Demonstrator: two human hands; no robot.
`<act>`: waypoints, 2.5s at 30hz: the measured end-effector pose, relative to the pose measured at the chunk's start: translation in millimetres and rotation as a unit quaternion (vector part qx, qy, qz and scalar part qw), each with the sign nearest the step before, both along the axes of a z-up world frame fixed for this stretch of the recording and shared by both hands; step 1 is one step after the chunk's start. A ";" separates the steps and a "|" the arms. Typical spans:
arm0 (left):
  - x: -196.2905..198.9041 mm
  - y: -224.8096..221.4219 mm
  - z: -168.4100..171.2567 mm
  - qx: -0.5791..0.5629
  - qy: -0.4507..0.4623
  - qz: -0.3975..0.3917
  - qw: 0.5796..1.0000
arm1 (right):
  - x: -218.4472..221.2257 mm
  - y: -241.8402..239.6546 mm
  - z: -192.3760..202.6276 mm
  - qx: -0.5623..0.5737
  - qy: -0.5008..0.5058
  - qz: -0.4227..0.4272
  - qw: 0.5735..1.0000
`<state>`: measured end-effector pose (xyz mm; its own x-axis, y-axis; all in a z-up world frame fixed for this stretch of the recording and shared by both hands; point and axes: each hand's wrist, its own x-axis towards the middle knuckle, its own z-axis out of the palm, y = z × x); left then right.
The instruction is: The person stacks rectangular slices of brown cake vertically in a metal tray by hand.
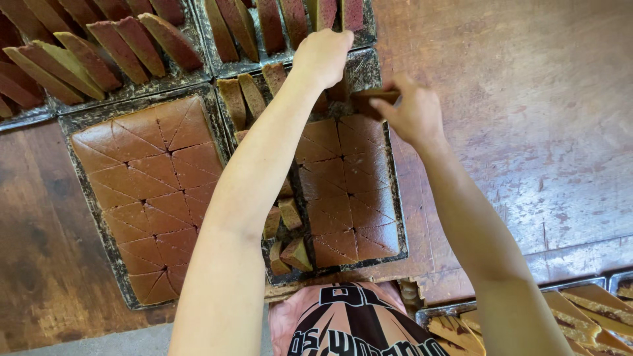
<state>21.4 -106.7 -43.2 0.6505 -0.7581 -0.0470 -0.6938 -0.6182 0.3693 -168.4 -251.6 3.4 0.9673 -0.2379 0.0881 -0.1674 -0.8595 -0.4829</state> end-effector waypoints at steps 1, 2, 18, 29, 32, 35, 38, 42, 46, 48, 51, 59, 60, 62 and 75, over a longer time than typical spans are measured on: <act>0.9 0.3 -3.7 -0.001 0.001 0.000 1.000 | 0.4 0.7 0.7 -0.001 0.001 0.000 1.000; 2.2 0.9 -5.1 0.011 0.007 0.009 1.000 | 2.7 0.6 1.0 0.035 -0.034 -0.059 0.997; -17.9 29.3 31.7 -0.051 -0.005 0.055 0.997 | 32.2 23.9 -67.6 0.041 -0.189 -0.046 0.980; -58.7 90.7 85.4 -0.242 -0.021 -0.001 0.970 | 30.1 21.9 -70.2 -0.015 -0.096 -0.032 0.995; -68.2 140.3 100.5 -0.239 -0.036 -0.011 0.970 | 29.4 28.5 -54.9 -0.058 -0.134 -0.022 0.989; -74.7 197.5 109.7 -0.224 -0.054 -0.004 0.973 | 15.1 48.0 -33.8 -0.060 -0.162 -0.007 0.985; -78.5 236.0 115.5 -0.201 -0.029 0.018 0.979 | 19.2 84.7 -27.6 0.012 -0.086 0.087 0.992; -80.5 255.6 117.6 -0.179 -0.014 0.008 0.984 | 40.5 126.9 -30.7 -0.075 0.065 0.234 0.967; -82.7 264.7 112.7 -0.144 -0.007 0.011 0.989 | 47.9 137.6 -9.4 -0.125 0.085 0.284 0.947; -81.4 255.3 107.6 -0.094 -0.040 0.003 0.995 | 56.2 136.6 5.8 -0.122 0.291 0.265 0.911; -78.1 217.3 99.6 0.034 0.003 -0.024 0.999 | 62.7 129.3 16.6 -0.020 0.233 0.276 0.932; -99.4 123.3 58.4 0.204 0.014 -0.109 0.973 | 40.3 89.0 -3.1 -0.036 0.090 0.237 0.967; -102.0 121.1 53.9 0.205 0.015 -0.107 0.973 | 37.1 87.5 -4.2 -0.020 0.088 0.222 0.971; -102.1 124.5 51.0 0.200 0.051 -0.132 0.969 | 35.6 84.3 -5.1 -0.033 0.081 0.225 0.970; -72.3 182.0 68.3 -0.312 0.054 0.009 0.948 | 37.6 79.5 32.6 0.016 0.056 0.261 0.964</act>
<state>-50.9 75.3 25.1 0.6798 -0.6492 0.3411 -0.6234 -0.2665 0.7351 -130.8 -172.1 36.0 0.9591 0.2822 -0.0227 0.2307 -0.8254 -0.5154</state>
